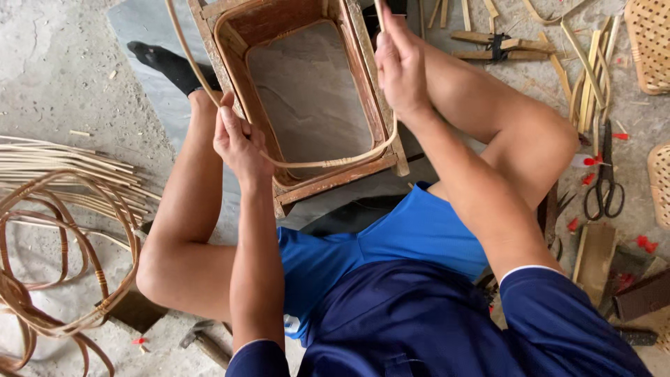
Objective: The person sits on the floor and assembles a rectangular basket by fitting a pre-woven rattan panel into a wooden frame, then securing a rattan rim around the top edge using a clamp and a hammer.
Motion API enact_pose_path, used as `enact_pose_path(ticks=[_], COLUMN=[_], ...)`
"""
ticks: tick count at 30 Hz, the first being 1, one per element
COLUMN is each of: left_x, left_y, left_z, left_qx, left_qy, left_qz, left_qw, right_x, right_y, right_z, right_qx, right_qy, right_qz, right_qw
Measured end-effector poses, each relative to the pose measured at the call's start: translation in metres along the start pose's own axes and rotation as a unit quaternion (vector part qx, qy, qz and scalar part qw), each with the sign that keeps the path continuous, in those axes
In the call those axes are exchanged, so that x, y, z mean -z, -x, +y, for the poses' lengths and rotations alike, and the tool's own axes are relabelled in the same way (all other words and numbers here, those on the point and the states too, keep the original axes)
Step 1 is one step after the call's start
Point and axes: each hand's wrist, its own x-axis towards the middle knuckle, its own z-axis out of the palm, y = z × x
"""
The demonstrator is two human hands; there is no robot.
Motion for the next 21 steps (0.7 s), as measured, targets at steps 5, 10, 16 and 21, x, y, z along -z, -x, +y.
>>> enact_pose_path(ticks=[5,10,16,21], left_x=[-0.007,0.009,0.042,0.050], left_y=[-0.001,-0.005,0.005,0.004], left_z=[0.016,0.039,0.019,-0.014], left_qx=[-0.007,0.041,0.198,0.178], left_qy=[-0.070,-0.075,-0.077,0.007], left_qz=[-0.024,-0.080,-0.120,-0.068], left_qw=[0.997,0.993,0.970,0.982], right_x=[-0.002,0.000,0.003,0.003], right_y=[-0.009,-0.020,-0.029,-0.022], right_z=[0.005,0.029,0.048,0.048], right_qx=[-0.021,-0.010,-0.043,-0.030], right_qy=[-0.031,-0.083,-0.161,-0.131], right_qz=[0.035,0.054,0.102,0.095], right_qw=[0.999,0.995,0.981,0.986])
